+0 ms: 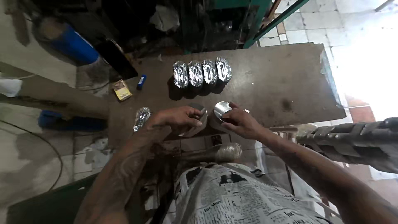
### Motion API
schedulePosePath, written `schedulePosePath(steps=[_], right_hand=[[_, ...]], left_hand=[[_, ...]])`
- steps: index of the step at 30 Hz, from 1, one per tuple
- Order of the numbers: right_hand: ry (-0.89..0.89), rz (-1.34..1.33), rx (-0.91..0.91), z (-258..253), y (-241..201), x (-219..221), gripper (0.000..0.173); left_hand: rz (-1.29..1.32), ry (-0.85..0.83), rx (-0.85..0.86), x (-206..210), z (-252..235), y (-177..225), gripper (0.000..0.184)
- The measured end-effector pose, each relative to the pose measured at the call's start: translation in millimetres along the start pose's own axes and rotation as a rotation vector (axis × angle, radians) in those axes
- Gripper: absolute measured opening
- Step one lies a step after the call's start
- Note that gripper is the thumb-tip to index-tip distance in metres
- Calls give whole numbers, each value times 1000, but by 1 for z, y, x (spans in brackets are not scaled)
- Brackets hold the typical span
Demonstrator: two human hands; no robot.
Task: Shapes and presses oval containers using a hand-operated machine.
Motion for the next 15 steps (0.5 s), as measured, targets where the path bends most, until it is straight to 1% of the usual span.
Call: schedulePosePath(steps=[2,4,6,8,9,10,11,12,13,14,15], right_hand=[[41,68,-19,1,-1,7,28],[44,136,-28,3,1,12,32],[59,151,-25,3,2,14,31],[82,140,-35,1,4,15,31],[88,169,-54,0,5,16,31],[87,231,-72,0,3,18,31],[89,318,-87,3,-4,21,30],[121,417,-91,6,-17,25,28],[190,461,-75,8,-39,28,26],[290,400,-54,11,-63,31,25],[402,211,-30,13,-83,38,29]], left_hand=[[-5,2,1,-1,1,1,28],[-25,12,18,0,1,2,23],[-42,43,17,1,1,1,22],[-126,126,-1,3,1,3,32],[-192,178,-15,5,1,8,42],[-260,241,-28,10,1,11,50],[-327,313,-29,19,5,16,50],[-398,412,-8,30,15,22,47],[-453,547,39,42,30,31,41],[-437,710,121,55,48,38,37],[-277,829,185,70,67,42,40]])
Point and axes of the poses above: each hand's wrist, its own z-axis away from the middle knuckle, its own x-axis out of the palm, y = z × x, the point moved 1 cm from there along -z, towards the middle knuckle, and after that the axes turned 10 degrees about -z, right-handed, at the moved point
